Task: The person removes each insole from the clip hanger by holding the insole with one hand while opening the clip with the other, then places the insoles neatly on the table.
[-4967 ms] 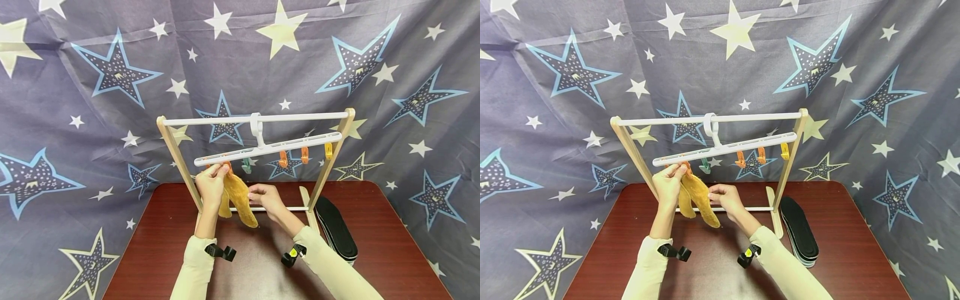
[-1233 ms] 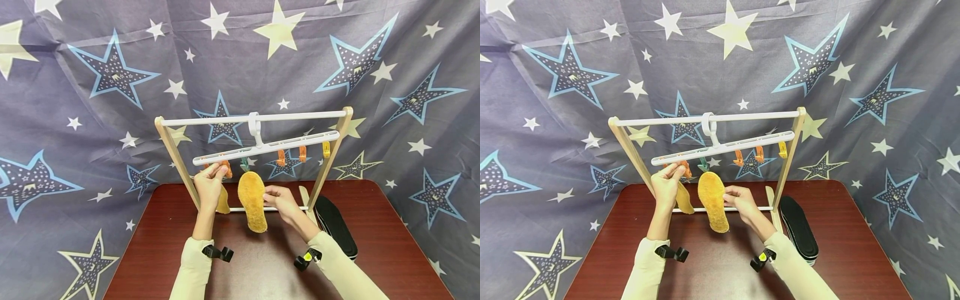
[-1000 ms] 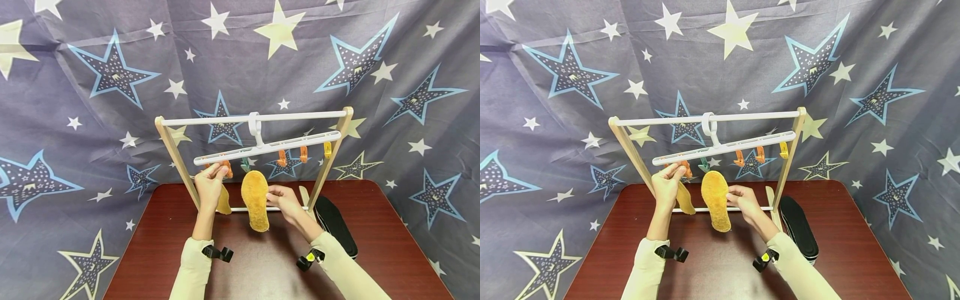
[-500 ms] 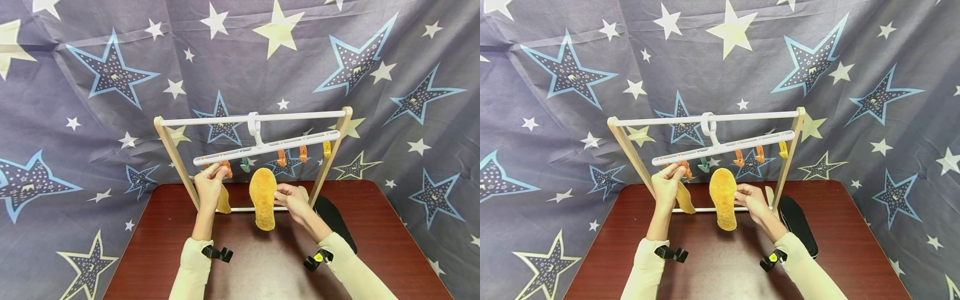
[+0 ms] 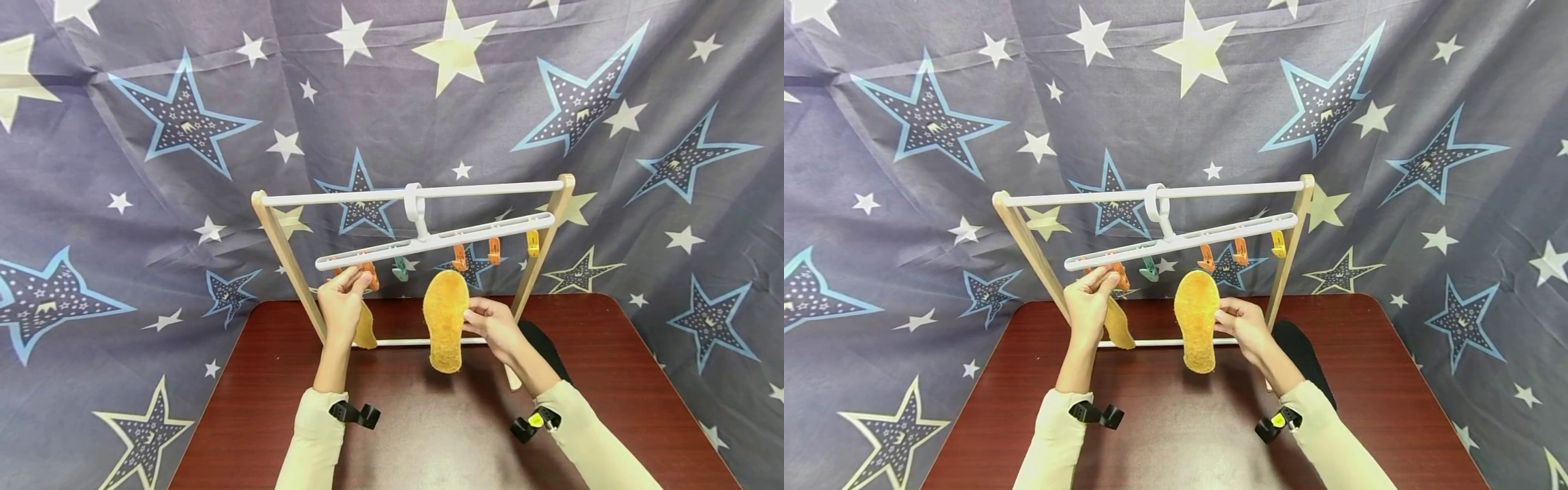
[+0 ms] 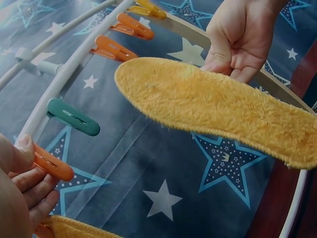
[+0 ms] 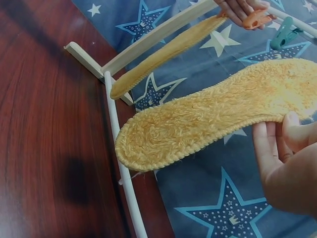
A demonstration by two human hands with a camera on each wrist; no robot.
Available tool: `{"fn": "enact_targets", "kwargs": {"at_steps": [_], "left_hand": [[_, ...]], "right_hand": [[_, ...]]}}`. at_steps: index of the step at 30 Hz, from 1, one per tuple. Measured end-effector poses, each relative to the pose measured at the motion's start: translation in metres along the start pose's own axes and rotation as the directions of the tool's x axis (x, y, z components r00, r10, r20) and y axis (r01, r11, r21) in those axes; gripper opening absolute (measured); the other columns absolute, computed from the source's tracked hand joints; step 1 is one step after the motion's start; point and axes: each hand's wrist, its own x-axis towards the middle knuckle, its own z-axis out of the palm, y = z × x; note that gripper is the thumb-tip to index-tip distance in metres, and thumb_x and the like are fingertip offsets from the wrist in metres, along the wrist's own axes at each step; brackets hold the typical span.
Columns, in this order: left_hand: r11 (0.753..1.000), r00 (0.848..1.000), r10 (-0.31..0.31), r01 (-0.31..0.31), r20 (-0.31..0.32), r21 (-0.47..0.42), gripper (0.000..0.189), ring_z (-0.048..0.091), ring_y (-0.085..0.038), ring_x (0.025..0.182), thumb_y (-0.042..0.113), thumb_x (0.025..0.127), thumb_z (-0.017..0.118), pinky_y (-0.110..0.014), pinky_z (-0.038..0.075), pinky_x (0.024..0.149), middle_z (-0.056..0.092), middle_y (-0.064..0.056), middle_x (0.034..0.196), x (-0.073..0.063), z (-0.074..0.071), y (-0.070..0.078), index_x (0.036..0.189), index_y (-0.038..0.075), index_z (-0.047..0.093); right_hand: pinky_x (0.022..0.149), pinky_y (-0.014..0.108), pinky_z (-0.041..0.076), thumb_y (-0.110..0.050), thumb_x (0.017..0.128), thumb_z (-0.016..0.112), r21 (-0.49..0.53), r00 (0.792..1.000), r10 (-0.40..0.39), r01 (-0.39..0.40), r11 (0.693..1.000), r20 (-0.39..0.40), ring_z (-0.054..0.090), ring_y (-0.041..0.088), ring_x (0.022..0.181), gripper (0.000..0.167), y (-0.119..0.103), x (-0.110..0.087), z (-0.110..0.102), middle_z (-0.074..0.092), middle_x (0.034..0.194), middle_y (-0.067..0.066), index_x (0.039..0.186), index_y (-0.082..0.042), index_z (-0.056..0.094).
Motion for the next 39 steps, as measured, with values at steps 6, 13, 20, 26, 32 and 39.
{"fn": "enact_targets", "kwargs": {"at_steps": [6,13,20,26,32,39], "left_hand": [[1.000,1.000,0.014,-0.014,0.001,0.007,0.023,0.066,0.012,0.073,-0.008,0.086,0.074,-0.006,0.054,0.069,0.069,-0.039,0.099,-0.001,0.000,0.000,0.106,-0.018,0.071],[1.000,1.000,0.004,-0.004,-0.003,-0.001,0.023,0.067,0.012,0.073,-0.009,0.086,0.074,-0.007,0.054,0.070,0.069,-0.040,0.100,-0.002,0.001,0.000,0.107,-0.018,0.071],[1.000,1.000,-0.012,0.011,-0.008,-0.019,0.023,0.067,0.012,0.072,-0.010,0.086,0.073,-0.008,0.055,0.070,0.069,-0.040,0.100,-0.001,0.001,-0.001,0.107,-0.019,0.070],[1.000,1.000,-0.004,0.004,-0.012,-0.005,0.023,0.067,0.012,0.073,-0.010,0.086,0.073,-0.007,0.055,0.070,0.069,-0.040,0.099,-0.001,0.001,0.000,0.107,-0.019,0.071],[1.000,1.000,-0.010,0.010,-0.008,-0.017,0.023,0.067,0.012,0.072,-0.010,0.086,0.073,-0.008,0.055,0.071,0.069,-0.040,0.099,-0.001,0.002,-0.001,0.107,-0.019,0.070],[1.000,1.000,-0.021,0.021,0.000,-0.014,0.023,0.068,0.010,0.072,-0.009,0.087,0.073,-0.009,0.056,0.070,0.069,-0.039,0.100,-0.001,0.003,-0.003,0.108,-0.018,0.071]], "right_hand": [[0.081,0.024,0.061,0.008,0.099,0.053,-0.014,1.000,-0.012,0.013,1.000,0.012,0.069,0.006,0.082,0.031,-0.004,-0.004,-0.009,0.069,0.086,-0.007,0.093,-0.017,0.070],[0.081,0.025,0.062,0.010,0.099,0.050,0.007,1.000,-0.012,0.012,1.000,0.006,0.069,0.007,0.081,0.034,-0.010,-0.010,-0.019,0.069,0.085,-0.005,0.091,-0.016,0.070],[0.080,0.023,0.062,0.011,0.099,0.051,0.015,1.000,-0.026,0.026,1.000,0.014,0.069,0.006,0.079,0.035,-0.015,-0.016,-0.037,0.069,0.085,-0.006,0.092,-0.017,0.071],[0.078,0.023,0.061,0.010,0.100,0.050,0.018,0.998,-0.037,0.037,0.999,0.047,0.069,0.007,0.079,0.036,-0.019,-0.023,-0.055,0.069,0.085,-0.006,0.094,-0.018,0.071],[0.080,0.023,0.061,0.010,0.100,0.050,0.003,0.997,-0.050,0.050,0.999,0.057,0.069,0.007,0.082,0.034,-0.026,-0.031,-0.072,0.070,0.087,-0.006,0.096,-0.016,0.071],[0.080,0.024,0.062,0.007,0.102,0.051,-0.014,0.996,-0.052,0.053,0.999,0.066,0.070,0.008,0.085,0.032,-0.034,-0.043,-0.092,0.072,0.090,-0.006,0.099,-0.016,0.072]]}}
